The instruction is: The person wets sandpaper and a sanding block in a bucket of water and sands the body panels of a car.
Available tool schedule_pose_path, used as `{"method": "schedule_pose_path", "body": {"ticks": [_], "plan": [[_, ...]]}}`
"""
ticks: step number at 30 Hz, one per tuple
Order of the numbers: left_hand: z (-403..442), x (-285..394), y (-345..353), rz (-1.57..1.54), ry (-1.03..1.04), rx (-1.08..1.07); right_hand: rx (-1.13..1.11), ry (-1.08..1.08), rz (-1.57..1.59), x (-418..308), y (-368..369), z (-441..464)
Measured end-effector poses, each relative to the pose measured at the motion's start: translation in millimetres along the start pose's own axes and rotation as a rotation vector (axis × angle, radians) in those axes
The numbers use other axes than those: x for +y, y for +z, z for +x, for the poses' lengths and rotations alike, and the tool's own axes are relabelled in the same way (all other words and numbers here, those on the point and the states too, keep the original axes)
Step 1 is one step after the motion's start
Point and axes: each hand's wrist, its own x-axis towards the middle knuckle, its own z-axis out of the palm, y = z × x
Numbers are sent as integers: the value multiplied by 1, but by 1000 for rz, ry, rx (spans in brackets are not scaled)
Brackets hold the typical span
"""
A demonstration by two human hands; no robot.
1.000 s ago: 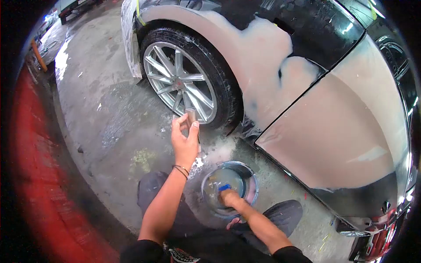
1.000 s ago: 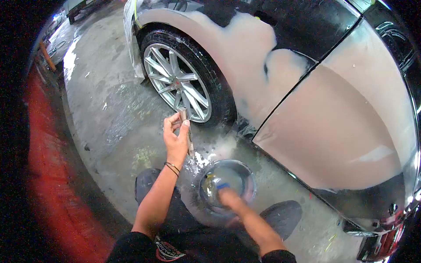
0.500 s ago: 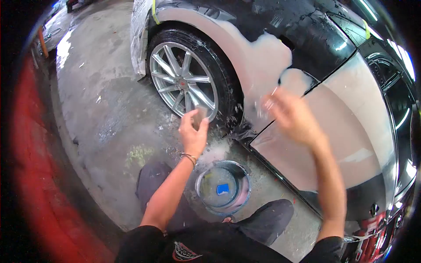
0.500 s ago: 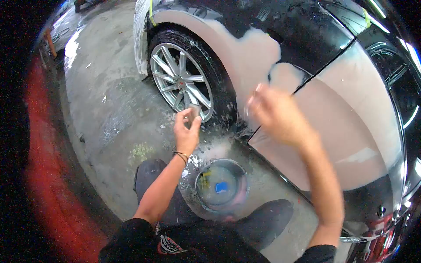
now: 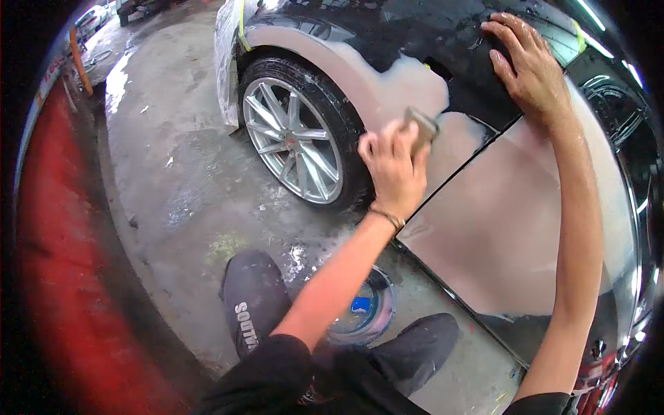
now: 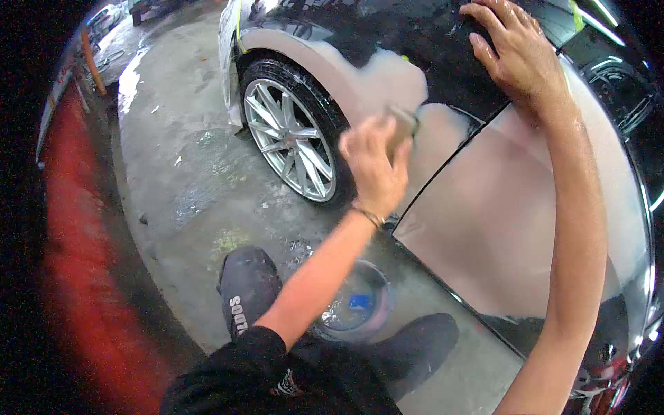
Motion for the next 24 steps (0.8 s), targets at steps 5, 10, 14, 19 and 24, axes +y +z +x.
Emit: {"method": "schedule_pose_path", "body": {"ticks": [5,10,14,19,24], "plan": [[125,-30,7,155,67,116,-36,123,147,-19,-24,3],[102,-14,14,166,81,148,63,69,124,-9,-12,-6],[38,-2,11,123,172,110,77,82,88,-12,-13,-6],[161,-22,31,174,286,251,68,68,125,-5,-9,-6],[109,-16,26,180,241,223,90,72,69,-5,-2,-7]]}}
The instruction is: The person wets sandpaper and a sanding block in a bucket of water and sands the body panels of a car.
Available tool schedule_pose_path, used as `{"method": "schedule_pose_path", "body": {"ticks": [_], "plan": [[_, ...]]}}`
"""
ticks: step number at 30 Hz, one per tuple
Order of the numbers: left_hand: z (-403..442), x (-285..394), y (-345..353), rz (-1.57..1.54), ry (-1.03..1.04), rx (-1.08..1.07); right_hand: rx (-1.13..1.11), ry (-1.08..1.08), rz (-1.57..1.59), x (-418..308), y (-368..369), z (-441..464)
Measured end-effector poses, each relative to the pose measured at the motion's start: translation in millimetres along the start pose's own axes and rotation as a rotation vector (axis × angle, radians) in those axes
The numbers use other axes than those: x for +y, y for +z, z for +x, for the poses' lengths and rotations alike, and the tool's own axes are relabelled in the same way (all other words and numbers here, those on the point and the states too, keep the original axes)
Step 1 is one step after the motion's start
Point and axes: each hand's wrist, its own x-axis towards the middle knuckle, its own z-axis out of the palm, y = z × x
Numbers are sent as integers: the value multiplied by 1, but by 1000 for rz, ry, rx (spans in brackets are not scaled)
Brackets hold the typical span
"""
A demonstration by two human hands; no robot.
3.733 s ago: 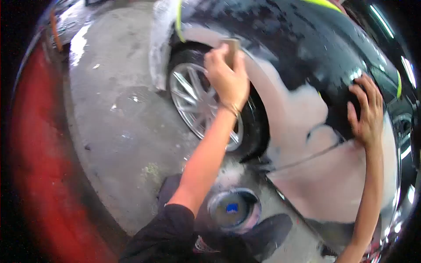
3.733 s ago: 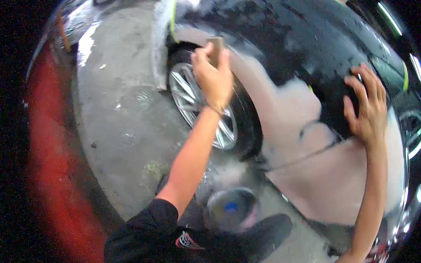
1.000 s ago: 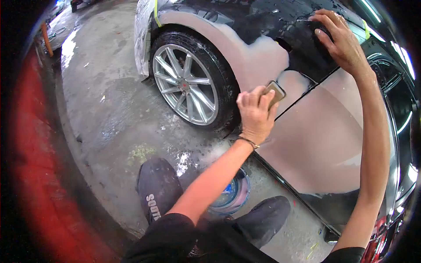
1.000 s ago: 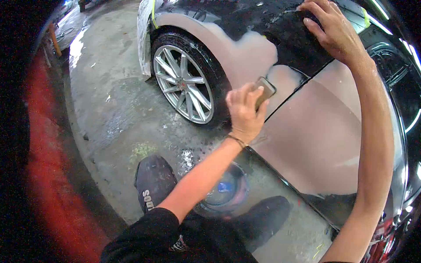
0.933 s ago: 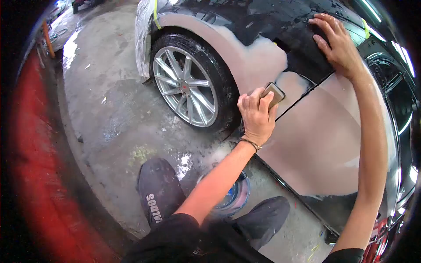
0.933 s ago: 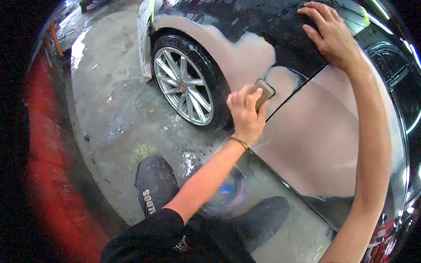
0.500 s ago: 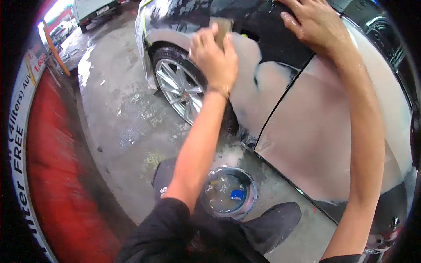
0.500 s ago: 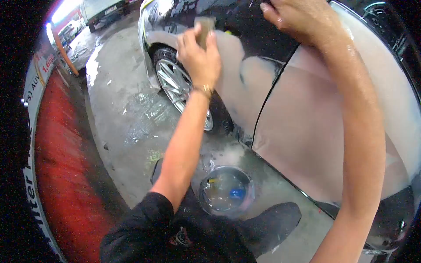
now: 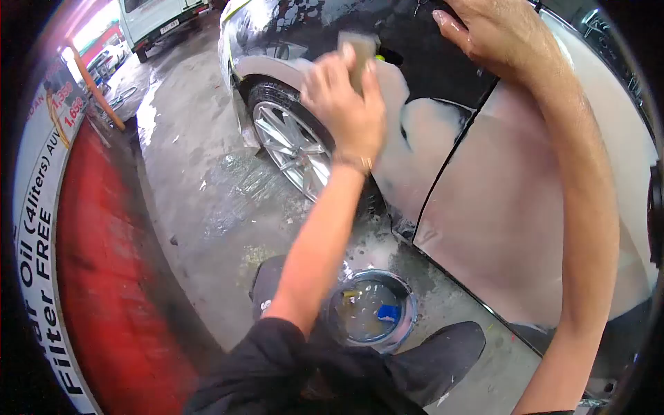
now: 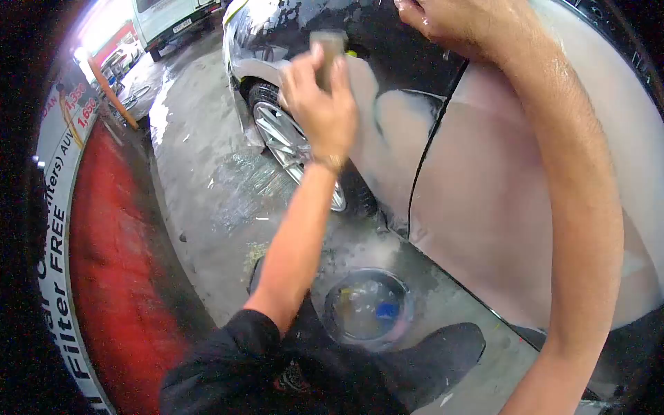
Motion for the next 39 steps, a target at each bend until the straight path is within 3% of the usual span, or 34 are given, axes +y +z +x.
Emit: {"method": "schedule_pose_path", "body": {"ticks": [4,9,16,21,22,23,25,27,29,31,39], "plan": [[-25,0,-18,-20,7,-47,-18,-4,13,-3,-5,4],[67,-34,32,100,-97,32,-15,20,28,-6,-5,3],[-20,6,-26,2,-91,-77,-61,28,12,-7,-10,6],[86,-47,38,119,-76,20,-22,51,12,-18,-14,9],[110,-51,43,101,-153,-92,-23,40,5,-12,-10,8],[144,-22,12,114,-450,-499,-25,32,-2,-9,-7,7],[95,-51,44,96,-73,21,-28,17,12,-10,-9,6],[39,-18,9,57,-89,-77,-29,6,3,-7,-11,7],[-35,-5,-22,-41,21,-99,-44,12,-2,-6,-9,6],[-50,-7,-37,-109,56,-133,-64,20,3,-6,-12,7],[11,19,-11,-261,261,-154,-57,26,23,-9,-12,8]]}}
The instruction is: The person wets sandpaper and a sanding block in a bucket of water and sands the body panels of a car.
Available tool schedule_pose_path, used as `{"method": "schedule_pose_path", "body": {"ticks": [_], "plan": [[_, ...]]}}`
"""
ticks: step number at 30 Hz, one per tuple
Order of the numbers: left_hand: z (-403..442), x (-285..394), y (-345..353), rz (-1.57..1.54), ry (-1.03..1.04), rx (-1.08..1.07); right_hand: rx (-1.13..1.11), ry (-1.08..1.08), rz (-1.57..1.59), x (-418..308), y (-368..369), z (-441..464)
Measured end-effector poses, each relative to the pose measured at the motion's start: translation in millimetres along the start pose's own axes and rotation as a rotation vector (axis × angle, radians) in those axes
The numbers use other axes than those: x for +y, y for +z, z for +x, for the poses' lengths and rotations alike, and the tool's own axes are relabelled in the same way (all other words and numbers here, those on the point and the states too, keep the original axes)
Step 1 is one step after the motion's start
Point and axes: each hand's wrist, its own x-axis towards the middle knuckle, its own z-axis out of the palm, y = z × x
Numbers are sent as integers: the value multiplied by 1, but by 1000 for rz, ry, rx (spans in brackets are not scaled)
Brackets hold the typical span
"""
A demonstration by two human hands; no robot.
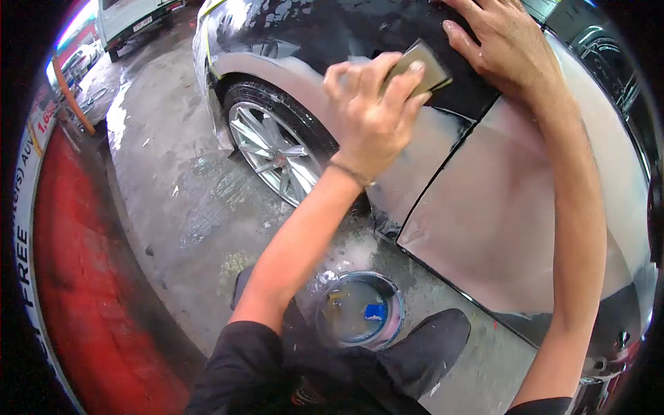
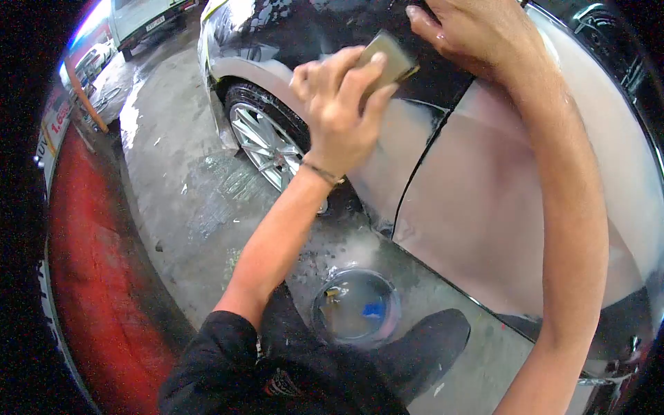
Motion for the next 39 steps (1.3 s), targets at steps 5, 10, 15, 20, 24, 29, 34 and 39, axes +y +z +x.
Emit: {"method": "schedule_pose_path", "body": {"ticks": [5,10,15,20,24,29,34,39], "plan": [[-46,-22,-28,18,31,-111,8,12,-20,2,6,-2],[9,8,1,-67,94,-43,-21,12,-29,-2,4,-1],[-48,3,-17,12,-28,-83,-37,47,8,-5,-1,1],[-33,-14,-21,60,-75,-80,37,2,-11,0,7,2],[0,-20,-5,107,-233,18,-18,32,4,-5,0,0],[-68,18,-10,133,-379,27,-32,26,-63,-2,3,1],[0,-68,-17,218,-705,65,-59,53,-4,-2,-3,1],[48,-123,-16,403,-891,54,8,54,135,14,8,1]]}}
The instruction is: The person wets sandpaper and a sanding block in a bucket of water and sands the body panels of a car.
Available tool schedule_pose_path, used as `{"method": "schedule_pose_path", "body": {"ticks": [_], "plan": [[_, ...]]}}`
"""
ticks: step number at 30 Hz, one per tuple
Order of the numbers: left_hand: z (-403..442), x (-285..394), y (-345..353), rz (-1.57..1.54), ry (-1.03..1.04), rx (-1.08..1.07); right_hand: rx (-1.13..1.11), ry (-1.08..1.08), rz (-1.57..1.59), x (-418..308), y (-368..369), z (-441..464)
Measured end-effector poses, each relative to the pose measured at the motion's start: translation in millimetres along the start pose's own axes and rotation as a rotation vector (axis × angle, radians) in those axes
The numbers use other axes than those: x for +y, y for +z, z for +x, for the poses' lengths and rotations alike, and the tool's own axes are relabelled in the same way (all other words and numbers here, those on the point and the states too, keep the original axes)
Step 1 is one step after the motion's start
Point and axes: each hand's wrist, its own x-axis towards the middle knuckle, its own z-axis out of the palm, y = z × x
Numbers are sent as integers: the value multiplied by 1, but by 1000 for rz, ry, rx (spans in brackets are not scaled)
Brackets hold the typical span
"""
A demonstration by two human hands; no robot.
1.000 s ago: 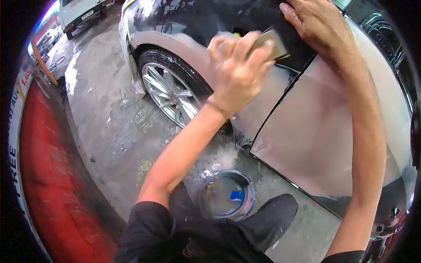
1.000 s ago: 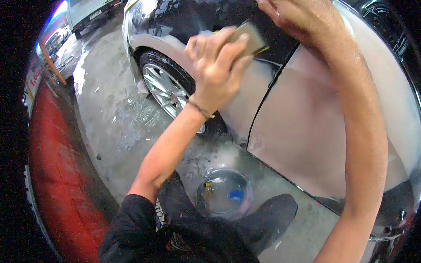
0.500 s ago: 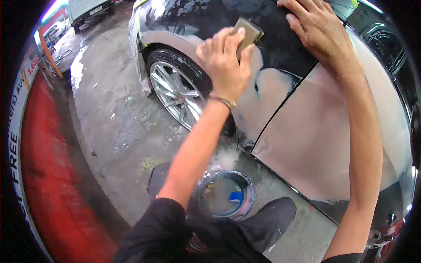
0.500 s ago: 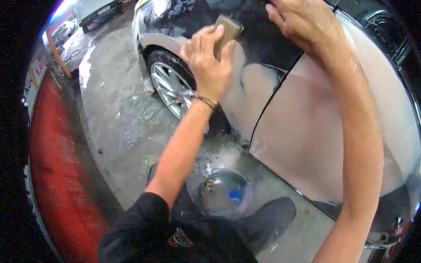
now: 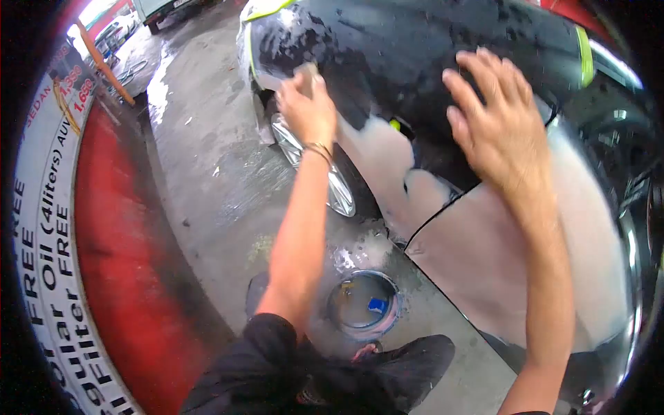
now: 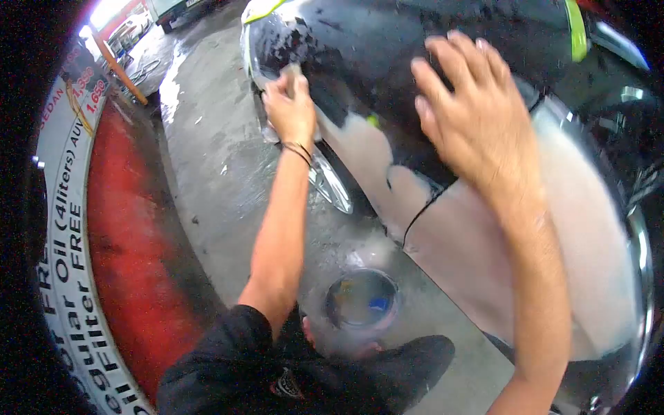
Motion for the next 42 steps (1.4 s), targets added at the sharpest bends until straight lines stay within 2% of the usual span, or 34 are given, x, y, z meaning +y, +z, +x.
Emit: {"method": "schedule_pose_path", "body": {"ticks": [5,9,11,14,15,16,18,20,21,22,24,25,26,27,29,31,32,33,35,36,37,39,40,42], "plan": [[-100,58,-24,-79,-48,-40,-233,90,159,3,-25,18],[-40,47,-10,24,-155,-16,-334,108,207,7,-30,28],[19,40,-1,185,-432,-20,-371,126,226,7,-32,29],[49,14,-13,-53,-607,-170,-338,117,227,9,-26,27],[61,33,-36,-117,-676,-211,-389,115,230,10,-29,28],[57,21,-48,-236,-680,-159,-401,110,232,12,-31,29],[66,22,-104,-258,-728,-106,-427,120,262,11,-37,38],[93,43,-192,-269,-909,-108,-457,142,315,10,-43,45],[119,75,-243,-281,-993,-106,-472,137,326,11,-46,46],[124,55,-286,-261,-942,-61,-520,146,332,11,-50,50],[157,64,-372,-210,-1037,65,-591,155,328,11,-55,53],[166,51,-410,-147,-1019,158,-590,163,346,11,-57,55],[157,-6,-453,-244,-987,261,-611,171,336,14,-59,59],[175,12,-479,-221,-987,354,-640,176,334,11,-64,61],[195,6,-524,-224,-1050,427,-651,293,430,0,-89,86],[221,30,-529,-335,-1068,408,-726,436,382,-27,-110,118],[232,44,-524,-386,-1085,393,-673,559,397,-48,-100,119],[240,50,-519,-427,-1095,280,-623,686,408,-74,-83,116],[264,76,-487,-610,-1110,117,-585,1008,1059,-116,-48,124],[267,56,-465,-750,-1003,12,-839,1326,1579,-135,-44,146],[283,78,-444,-848,-996,-118,-826,1491,1884,-154,-59,179],[317,131,-409,-999,-977,-361,-805,1376,2329,-175,-102,264],[332,144,-394,-1050,-964,-476,-792,1388,2532,-186,-114,296],[366,158,-361,-1107,-955,-654,-808,1267,2991,-212,-102,336]]}}
